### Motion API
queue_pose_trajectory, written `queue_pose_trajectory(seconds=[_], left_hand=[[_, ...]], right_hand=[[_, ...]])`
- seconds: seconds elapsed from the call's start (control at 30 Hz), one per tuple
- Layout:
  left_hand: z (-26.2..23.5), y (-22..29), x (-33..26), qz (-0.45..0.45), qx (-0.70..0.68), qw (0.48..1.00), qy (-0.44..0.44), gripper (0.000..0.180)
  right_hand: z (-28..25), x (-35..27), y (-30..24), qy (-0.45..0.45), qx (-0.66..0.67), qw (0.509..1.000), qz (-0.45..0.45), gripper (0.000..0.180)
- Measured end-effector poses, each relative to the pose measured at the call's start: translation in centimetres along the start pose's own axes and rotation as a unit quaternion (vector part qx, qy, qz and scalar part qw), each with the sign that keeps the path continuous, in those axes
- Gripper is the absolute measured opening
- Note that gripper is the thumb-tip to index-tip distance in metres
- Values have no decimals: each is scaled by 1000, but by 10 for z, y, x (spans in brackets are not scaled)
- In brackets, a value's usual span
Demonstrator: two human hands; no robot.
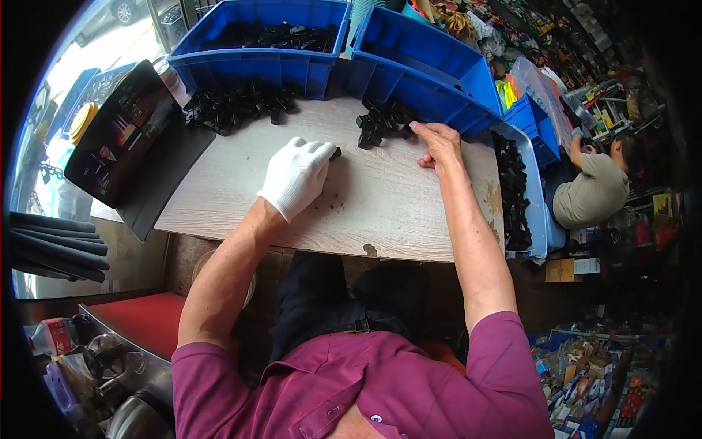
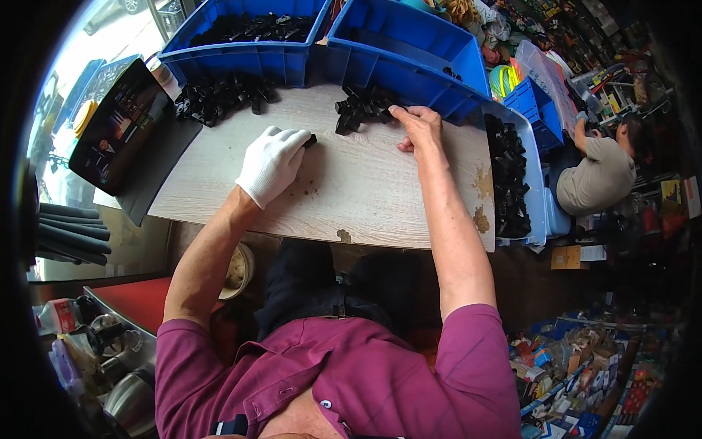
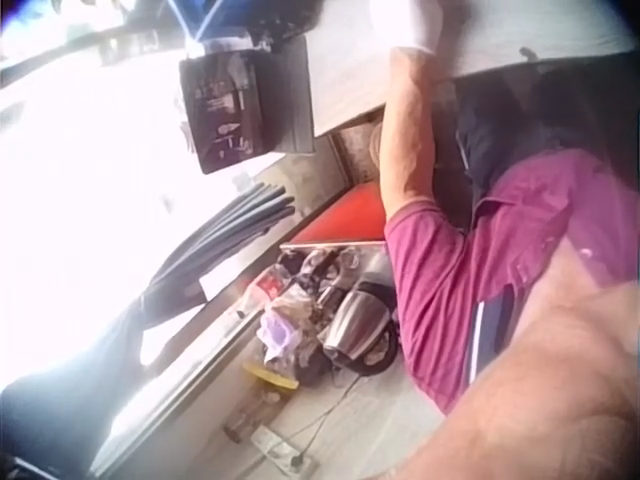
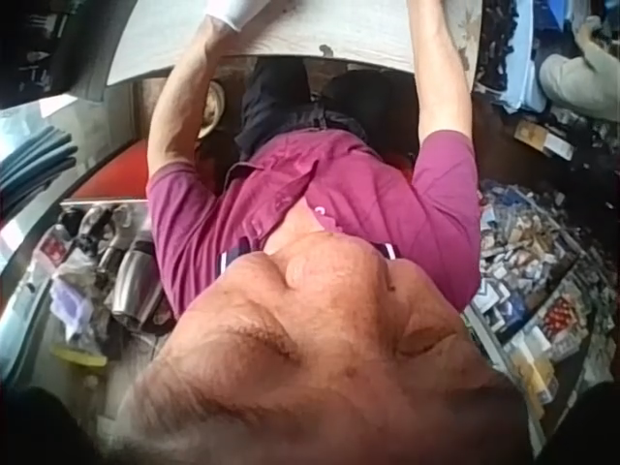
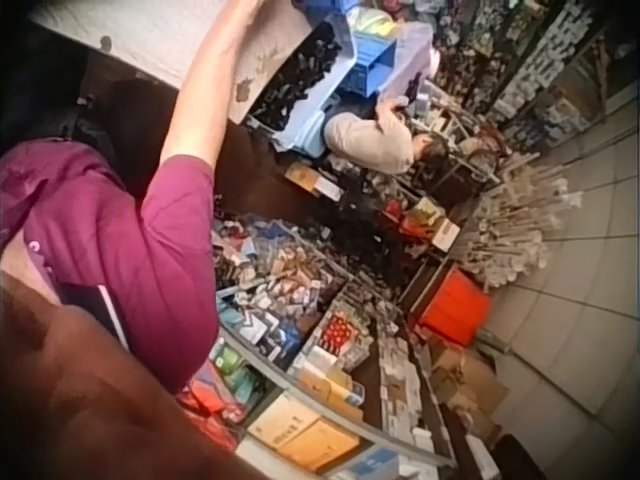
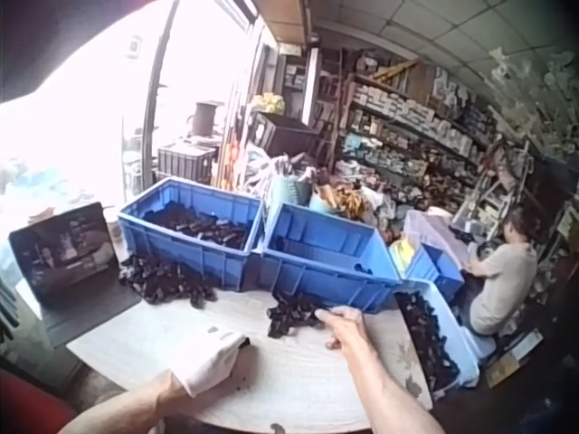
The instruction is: Sorting and inspecting small black plastic components at a workshop bench.
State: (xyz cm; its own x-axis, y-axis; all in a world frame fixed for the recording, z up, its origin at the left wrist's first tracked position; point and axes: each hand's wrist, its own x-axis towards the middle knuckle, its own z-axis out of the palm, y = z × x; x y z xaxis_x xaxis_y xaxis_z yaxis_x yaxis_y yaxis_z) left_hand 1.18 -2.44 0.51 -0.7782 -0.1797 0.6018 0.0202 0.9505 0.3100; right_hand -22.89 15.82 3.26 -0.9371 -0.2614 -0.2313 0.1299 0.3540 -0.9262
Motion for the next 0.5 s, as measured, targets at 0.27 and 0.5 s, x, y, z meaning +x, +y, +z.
queue_pose_trajectory(seconds=[0.27,0.5], left_hand=[[1,-3,0,-5,-14,1000,10,12],[3,-9,-2,-32,-57,997,35,19]], right_hand=[[1,1,8,-4,9,1000,-24,37],[-34,-46,27,-23,21,999,-16,38]])
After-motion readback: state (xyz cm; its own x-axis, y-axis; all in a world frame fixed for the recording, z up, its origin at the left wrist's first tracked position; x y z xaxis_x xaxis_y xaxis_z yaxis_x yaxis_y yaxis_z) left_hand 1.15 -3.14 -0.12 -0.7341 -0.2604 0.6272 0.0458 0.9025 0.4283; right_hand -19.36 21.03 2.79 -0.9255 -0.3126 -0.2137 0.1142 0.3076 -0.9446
